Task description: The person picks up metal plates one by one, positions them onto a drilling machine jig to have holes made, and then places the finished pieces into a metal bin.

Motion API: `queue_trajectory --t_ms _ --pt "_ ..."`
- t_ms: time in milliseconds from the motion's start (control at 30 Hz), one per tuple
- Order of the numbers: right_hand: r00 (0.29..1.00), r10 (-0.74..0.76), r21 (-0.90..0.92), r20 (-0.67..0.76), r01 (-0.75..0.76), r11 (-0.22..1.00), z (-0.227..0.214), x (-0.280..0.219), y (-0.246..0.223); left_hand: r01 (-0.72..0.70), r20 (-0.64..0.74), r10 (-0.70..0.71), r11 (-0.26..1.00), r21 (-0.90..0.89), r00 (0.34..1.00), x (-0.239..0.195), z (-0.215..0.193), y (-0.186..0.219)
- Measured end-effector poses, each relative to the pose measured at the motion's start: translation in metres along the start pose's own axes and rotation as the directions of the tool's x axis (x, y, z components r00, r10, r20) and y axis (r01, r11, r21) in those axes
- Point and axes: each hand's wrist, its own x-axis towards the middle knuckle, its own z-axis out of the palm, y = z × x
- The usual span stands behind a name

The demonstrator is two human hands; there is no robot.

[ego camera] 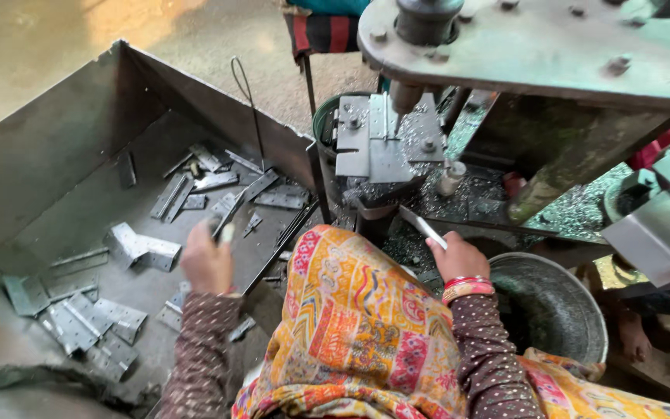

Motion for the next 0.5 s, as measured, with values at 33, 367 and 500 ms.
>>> queue_trajectory --t_ms 33,367,500 --pt "1.0 -0.006 0.004 0.002 0.006 1.0 -0.002 0.0 -0.001 -0.042 -0.047 0.041 0.999 -0.014 0.998 0.015 0.015 0.026" --pt "1.0 -0.02 0.009 -0.003 0.02 1.0 -0.003 -0.003 -0.003 -0.559 0.421 0.44 0.801 0.216 0.793 0.039 0.146 0.213" --pt "0.999 0.001 0.017 0.055 -0.002 1.0 -0.007 -0.004 -0.003 -0.399 0.723 0.159 0.901 0.172 0.672 0.05 0.15 0.224"
